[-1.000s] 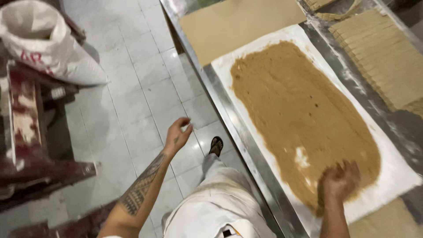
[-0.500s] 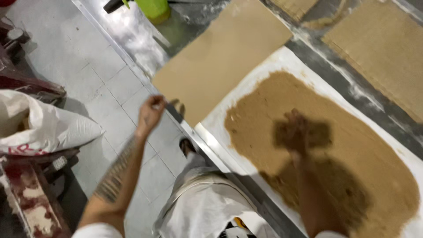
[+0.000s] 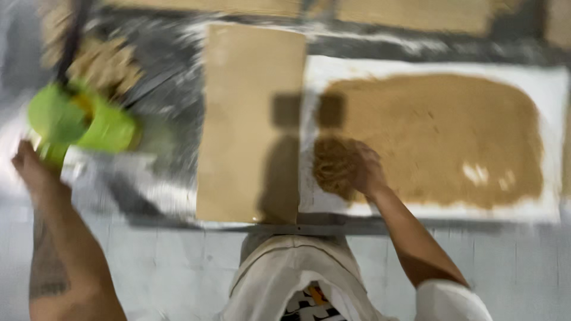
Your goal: The person spreads a brown filling onto sheets of dough, applies a liquid with a brush, and layers the dough sheets on top of each other.
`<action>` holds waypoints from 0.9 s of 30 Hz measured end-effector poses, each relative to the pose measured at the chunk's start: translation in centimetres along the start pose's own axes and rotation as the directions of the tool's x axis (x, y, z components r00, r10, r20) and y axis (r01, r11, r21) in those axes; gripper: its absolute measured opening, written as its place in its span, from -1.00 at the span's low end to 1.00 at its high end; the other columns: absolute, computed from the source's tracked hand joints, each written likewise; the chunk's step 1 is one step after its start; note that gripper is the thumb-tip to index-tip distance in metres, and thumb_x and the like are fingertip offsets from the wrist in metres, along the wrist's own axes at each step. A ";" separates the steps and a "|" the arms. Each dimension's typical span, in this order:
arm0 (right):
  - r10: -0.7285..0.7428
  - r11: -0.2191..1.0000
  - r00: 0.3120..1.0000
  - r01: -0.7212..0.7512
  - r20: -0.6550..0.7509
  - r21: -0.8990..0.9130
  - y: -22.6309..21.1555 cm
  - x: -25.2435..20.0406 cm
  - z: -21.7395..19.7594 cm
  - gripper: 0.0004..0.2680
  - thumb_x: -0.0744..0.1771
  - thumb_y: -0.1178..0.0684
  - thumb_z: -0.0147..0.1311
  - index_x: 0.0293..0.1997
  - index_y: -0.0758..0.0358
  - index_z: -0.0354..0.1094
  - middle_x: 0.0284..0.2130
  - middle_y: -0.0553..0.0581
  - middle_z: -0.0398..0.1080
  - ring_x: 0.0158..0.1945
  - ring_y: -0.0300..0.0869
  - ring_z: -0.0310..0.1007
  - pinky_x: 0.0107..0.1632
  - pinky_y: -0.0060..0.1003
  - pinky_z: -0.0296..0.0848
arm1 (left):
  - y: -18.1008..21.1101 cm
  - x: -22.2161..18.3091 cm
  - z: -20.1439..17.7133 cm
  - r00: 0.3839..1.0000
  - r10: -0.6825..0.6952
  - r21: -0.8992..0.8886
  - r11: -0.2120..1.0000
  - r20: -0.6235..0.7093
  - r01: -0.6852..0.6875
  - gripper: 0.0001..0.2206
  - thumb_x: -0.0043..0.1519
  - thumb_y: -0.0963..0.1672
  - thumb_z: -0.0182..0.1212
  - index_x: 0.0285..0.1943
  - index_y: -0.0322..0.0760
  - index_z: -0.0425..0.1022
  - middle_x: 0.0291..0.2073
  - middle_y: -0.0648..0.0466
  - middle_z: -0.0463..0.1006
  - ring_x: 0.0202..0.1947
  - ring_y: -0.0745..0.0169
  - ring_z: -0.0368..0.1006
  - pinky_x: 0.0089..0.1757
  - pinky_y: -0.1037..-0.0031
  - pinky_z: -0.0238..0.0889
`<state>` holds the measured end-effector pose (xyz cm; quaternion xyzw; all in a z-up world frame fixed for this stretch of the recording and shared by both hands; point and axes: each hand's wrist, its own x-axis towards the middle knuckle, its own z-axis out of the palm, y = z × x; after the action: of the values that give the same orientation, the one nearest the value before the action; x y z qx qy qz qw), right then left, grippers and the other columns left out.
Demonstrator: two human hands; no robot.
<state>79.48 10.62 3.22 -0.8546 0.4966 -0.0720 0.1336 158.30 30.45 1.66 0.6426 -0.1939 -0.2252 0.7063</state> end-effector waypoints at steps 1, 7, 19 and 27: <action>0.033 0.999 0.999 -0.033 0.042 -0.001 -0.9 0.0 0.2 -0.42 0.22 0.02 0.29 0.40 0.31 0.15 0.36 0.30 0.11 0.41 0.14 0.03 0.38 0.07 -0.01 | -0.1 0.2 1.1 0.998 -0.021 0.104 0.994 -0.064 0.028 -0.47 0.50 0.07 0.16 0.43 -0.33 0.11 0.37 -0.16 0.36 0.33 -0.06 0.39 0.17 0.18 0.36; 0.170 0.985 0.950 -0.154 0.263 -0.081 -4.0 -0.2 -0.1 -0.48 0.27 -0.07 0.25 0.41 -0.20 0.15 0.49 0.14 -0.16 0.60 0.06 -0.28 0.58 0.09 -0.22 | -0.4 0.2 4.3 0.998 0.010 -0.159 0.987 -0.070 -0.021 -0.55 0.36 0.09 0.09 0.22 -0.29 0.51 -0.01 0.02 0.51 -0.12 0.27 0.39 -0.11 0.38 0.33; 0.077 0.983 0.943 -0.126 0.324 0.132 -0.3 3.3 -4.7 -0.45 0.31 -0.33 0.14 0.47 -0.22 0.02 0.54 0.21 -0.37 0.57 0.11 -0.44 0.48 0.30 -0.35 | 2.4 -4.5 6.8 0.916 0.145 -0.077 0.979 -0.375 -0.186 -0.50 0.29 0.13 0.20 0.04 -0.41 0.57 -0.25 0.04 0.51 -0.31 0.20 0.31 -0.27 0.33 0.15; -0.082 0.996 0.968 0.087 0.237 -0.008 6.1 14.4 -3.4 -0.43 0.30 -0.35 0.11 0.48 -0.27 -0.04 0.55 0.13 -0.38 0.57 0.13 -0.52 0.40 0.49 -0.40 | 5.5 -20.2 10.0 0.909 0.127 0.008 0.991 -0.398 -0.135 -0.51 0.31 0.12 0.17 0.10 -0.37 0.54 -0.18 0.04 0.50 -0.24 0.21 0.31 -0.21 0.34 0.16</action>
<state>80.72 -5.27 4.46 -0.8786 0.4409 0.0293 0.1811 136.44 34.12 8.47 0.6535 -0.0870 -0.0440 0.7506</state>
